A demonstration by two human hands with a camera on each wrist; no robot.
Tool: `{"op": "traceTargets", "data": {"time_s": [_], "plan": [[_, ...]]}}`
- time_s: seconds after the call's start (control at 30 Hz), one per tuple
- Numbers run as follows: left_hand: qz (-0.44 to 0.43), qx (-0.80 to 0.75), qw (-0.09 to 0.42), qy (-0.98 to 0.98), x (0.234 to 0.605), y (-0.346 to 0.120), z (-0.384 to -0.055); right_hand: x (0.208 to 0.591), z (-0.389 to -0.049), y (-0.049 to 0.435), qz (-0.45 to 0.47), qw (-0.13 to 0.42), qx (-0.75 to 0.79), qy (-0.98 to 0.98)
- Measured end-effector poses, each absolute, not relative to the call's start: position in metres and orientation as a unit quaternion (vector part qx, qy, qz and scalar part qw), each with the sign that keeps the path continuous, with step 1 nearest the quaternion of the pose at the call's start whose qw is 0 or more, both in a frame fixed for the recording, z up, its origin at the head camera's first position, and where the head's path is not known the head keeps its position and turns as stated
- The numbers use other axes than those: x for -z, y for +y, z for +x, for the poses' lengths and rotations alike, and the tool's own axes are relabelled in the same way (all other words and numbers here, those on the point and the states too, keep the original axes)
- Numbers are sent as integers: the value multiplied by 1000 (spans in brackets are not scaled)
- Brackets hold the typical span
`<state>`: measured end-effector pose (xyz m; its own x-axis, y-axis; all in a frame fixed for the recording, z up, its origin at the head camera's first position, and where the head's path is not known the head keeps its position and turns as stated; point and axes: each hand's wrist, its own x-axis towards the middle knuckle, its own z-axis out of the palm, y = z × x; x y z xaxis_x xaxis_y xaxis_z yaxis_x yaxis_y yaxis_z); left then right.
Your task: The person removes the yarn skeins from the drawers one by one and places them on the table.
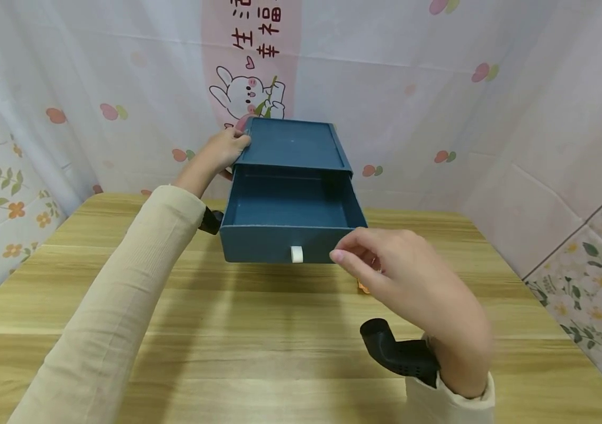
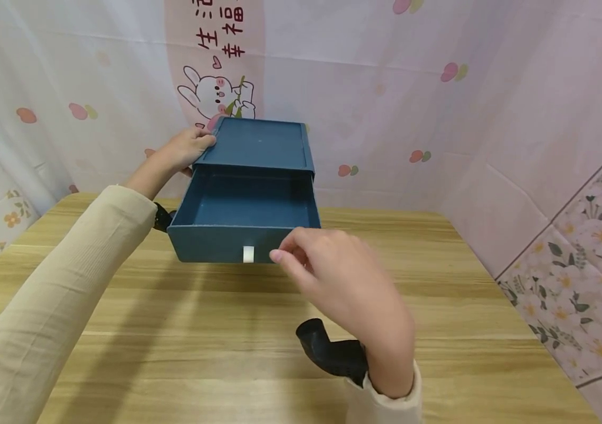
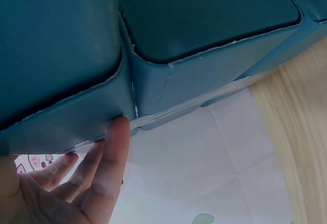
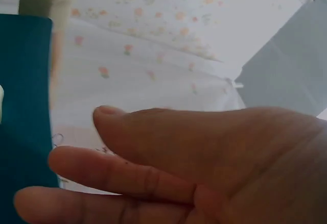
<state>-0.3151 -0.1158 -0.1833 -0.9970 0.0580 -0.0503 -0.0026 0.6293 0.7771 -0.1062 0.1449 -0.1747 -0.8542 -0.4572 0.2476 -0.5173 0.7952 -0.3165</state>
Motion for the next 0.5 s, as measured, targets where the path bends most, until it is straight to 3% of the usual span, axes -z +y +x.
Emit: {"op": "traceTargets", "data": {"time_s": [0.23, 0.5], "plan": [[18, -427, 32, 903, 183, -116, -314, 189, -120, 121, 274, 12, -157, -949], [18, -432, 35, 901, 183, -119, -314, 198, -129, 102, 267, 15, -145, -953]]}}
